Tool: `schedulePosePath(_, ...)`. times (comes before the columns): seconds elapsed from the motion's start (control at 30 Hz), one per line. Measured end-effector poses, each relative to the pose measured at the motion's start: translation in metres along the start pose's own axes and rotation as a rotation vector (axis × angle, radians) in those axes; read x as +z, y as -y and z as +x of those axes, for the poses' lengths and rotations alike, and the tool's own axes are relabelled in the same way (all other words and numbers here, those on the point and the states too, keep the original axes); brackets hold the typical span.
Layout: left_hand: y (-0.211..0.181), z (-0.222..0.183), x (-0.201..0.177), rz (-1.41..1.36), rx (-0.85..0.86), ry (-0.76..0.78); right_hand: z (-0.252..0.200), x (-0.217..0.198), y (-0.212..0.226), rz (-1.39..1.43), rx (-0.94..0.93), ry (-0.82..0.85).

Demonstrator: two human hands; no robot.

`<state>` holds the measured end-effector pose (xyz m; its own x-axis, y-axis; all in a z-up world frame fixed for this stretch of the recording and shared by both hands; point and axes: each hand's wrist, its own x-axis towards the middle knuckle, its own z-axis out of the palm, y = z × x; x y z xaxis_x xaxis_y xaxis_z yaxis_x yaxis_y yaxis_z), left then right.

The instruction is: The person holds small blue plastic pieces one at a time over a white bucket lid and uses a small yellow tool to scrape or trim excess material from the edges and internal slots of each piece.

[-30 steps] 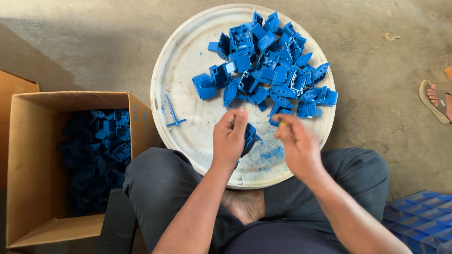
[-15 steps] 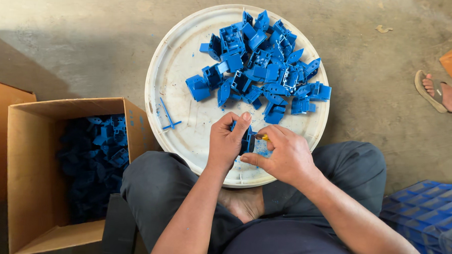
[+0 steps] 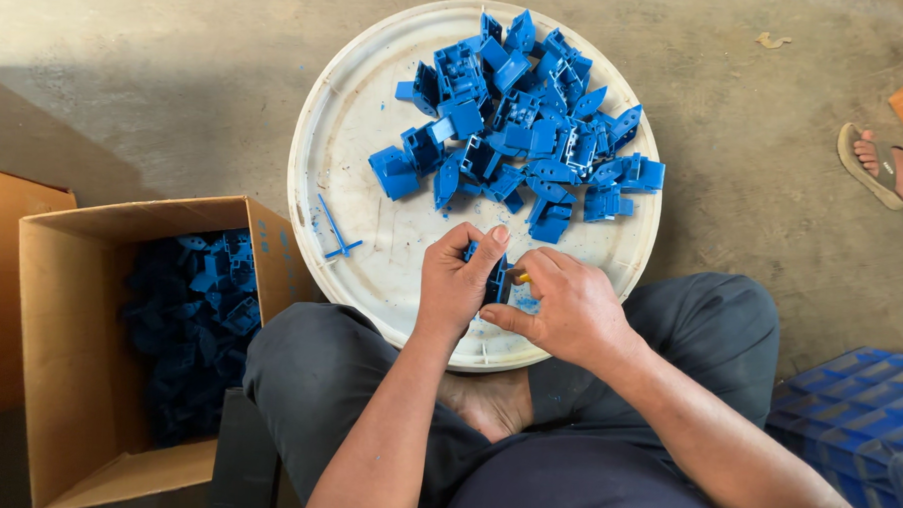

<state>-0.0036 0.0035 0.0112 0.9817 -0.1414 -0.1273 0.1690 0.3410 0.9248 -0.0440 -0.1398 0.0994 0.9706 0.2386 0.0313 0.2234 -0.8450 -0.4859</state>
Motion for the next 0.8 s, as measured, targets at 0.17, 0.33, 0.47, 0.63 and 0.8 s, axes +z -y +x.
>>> schedulePosePath(0.17,-0.001,-0.001,0.0,0.009,0.002,0.002,0.0,0.004,-0.003,-0.038,-0.002,0.049)
schedulePosePath(0.33,-0.001,-0.001,-0.001,0.05,0.015,-0.017,0.001,0.011,-0.002,-0.063,-0.003,0.049)
schedulePosePath(0.47,-0.001,-0.001,-0.001,0.042,0.016,-0.031,0.001,0.017,-0.005,-0.057,0.006,0.046)
schedulePosePath(0.63,0.001,0.0,0.0,0.036,-0.006,-0.048,-0.003,0.024,-0.007,-0.073,-0.093,-0.031)
schedulePosePath(0.8,0.001,0.001,0.0,0.057,0.012,-0.072,-0.004,0.027,-0.006,-0.079,-0.114,-0.086)
